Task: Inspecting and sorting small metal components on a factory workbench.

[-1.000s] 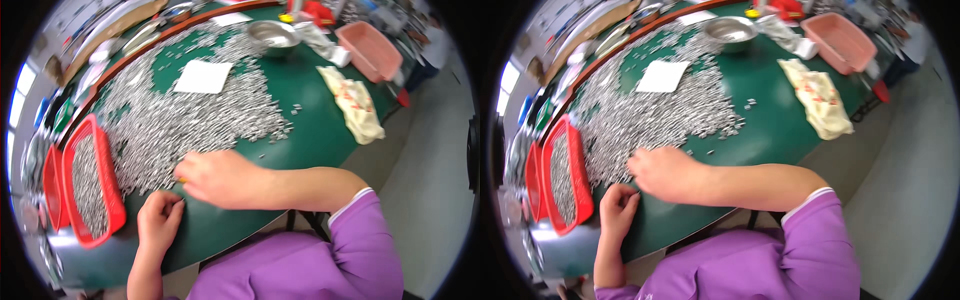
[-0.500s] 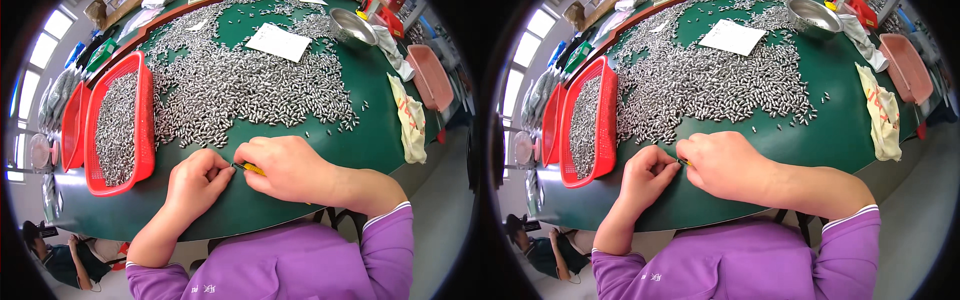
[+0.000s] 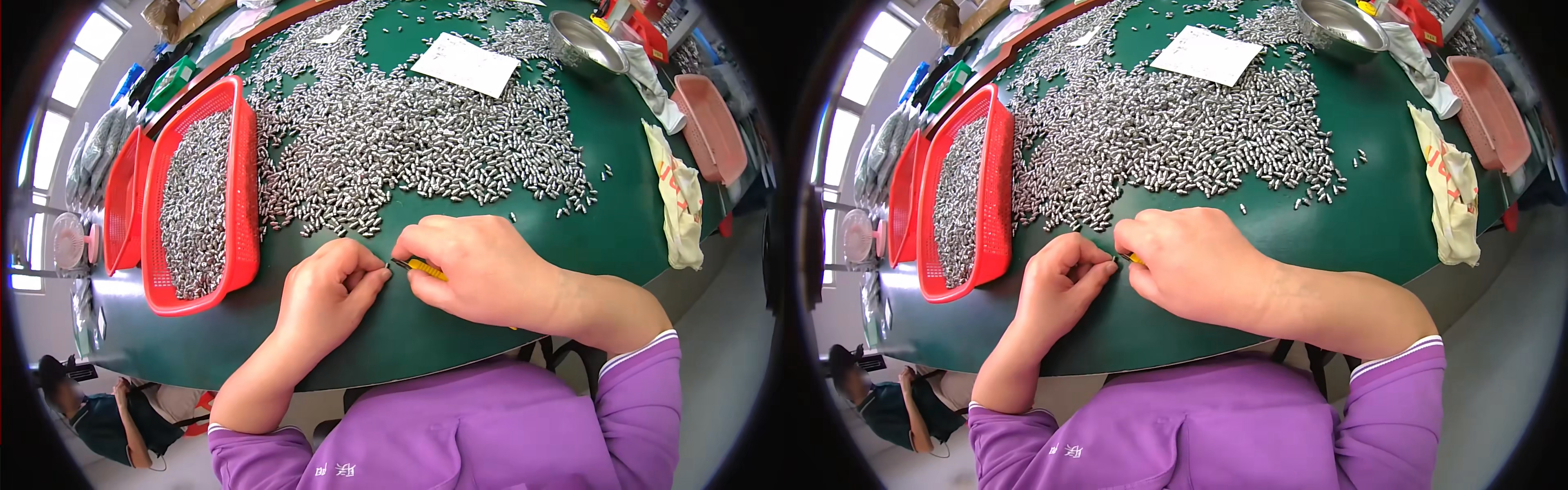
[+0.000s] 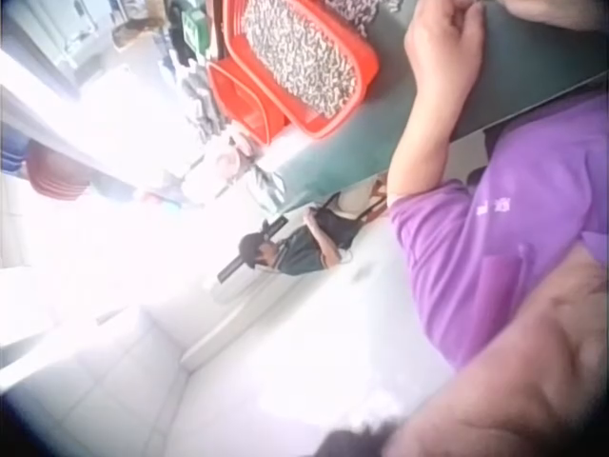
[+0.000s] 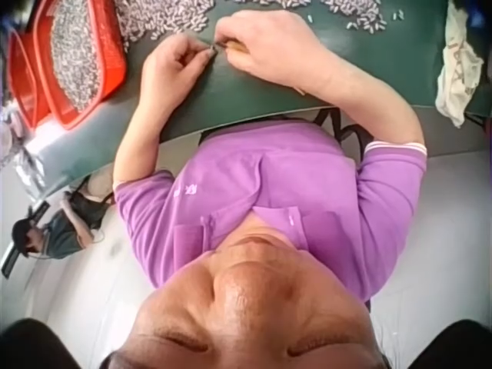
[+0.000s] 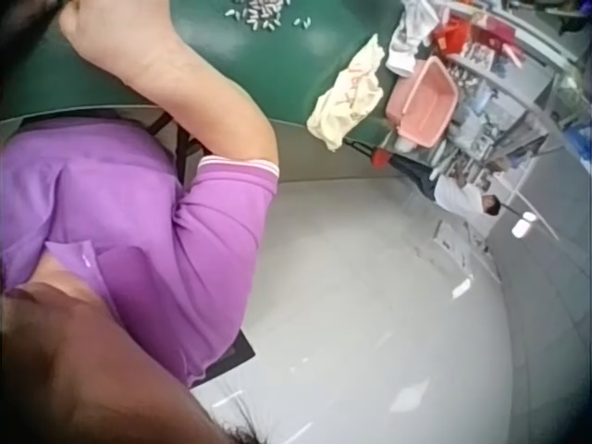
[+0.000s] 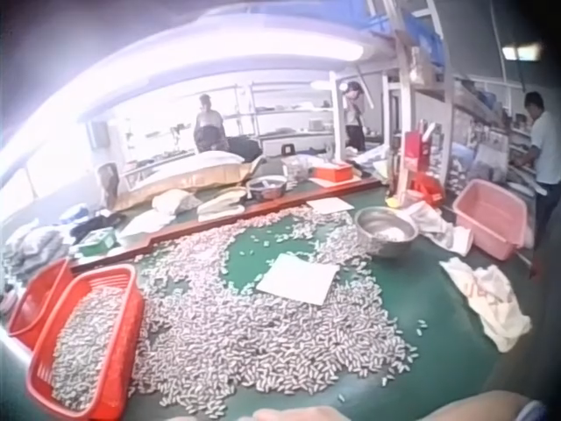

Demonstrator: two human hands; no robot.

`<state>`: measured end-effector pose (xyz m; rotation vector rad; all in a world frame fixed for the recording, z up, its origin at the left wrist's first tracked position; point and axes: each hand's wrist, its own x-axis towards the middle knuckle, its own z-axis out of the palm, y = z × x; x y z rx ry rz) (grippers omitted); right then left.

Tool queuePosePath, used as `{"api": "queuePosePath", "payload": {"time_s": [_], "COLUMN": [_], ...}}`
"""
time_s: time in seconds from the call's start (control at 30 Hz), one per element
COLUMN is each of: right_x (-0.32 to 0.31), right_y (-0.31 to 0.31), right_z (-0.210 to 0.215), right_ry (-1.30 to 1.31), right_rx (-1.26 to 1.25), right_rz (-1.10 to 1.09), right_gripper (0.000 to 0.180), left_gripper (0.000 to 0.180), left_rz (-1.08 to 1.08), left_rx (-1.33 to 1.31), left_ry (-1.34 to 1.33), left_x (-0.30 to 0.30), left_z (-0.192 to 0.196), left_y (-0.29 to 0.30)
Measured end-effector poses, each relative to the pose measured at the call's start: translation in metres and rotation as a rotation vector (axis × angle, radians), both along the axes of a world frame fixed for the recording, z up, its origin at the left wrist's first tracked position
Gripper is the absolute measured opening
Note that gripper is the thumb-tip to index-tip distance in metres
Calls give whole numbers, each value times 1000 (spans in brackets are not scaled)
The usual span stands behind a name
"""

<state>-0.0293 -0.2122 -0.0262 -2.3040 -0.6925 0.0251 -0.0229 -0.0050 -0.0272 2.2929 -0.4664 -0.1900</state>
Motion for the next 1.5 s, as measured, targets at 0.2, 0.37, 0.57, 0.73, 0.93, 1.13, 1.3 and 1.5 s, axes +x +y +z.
{"api": "queuePosePath", "payload": {"time_s": [0.2,0.37,0.57,0.73,0.93,1.13,1.3,1.5], "right_x": [1,4,11,11,8,37,44,25], "right_y": [1,0,-1,1,-1,-25,-23,3], "right_z": [-2,-5,-4,0,3,3,0,4], "right_ry": [-8,12,85,84,58,-346,-554,-687], "right_rx": [17,41,92,52,-80,-133,-88,165], "right_rz": [32,53,88,91,63,-320,-280,29], "right_gripper": [12,11,11,12,16,17,33,21], "left_gripper": [12,12,12,12,10,8,11,11], "left_rz": [0,6,29,10,-5,33,83,80], "left_rx": [46,38,15,64,41,-396,-654,-805], "left_ry": [12,24,44,68,101,310,544,752], "left_x": [0,0,-1,3,9,12,13,12], "left_z": [2,2,1,4,3,-2,2,-1], "left_y": [1,0,-1,-1,4,10,15,15]}}
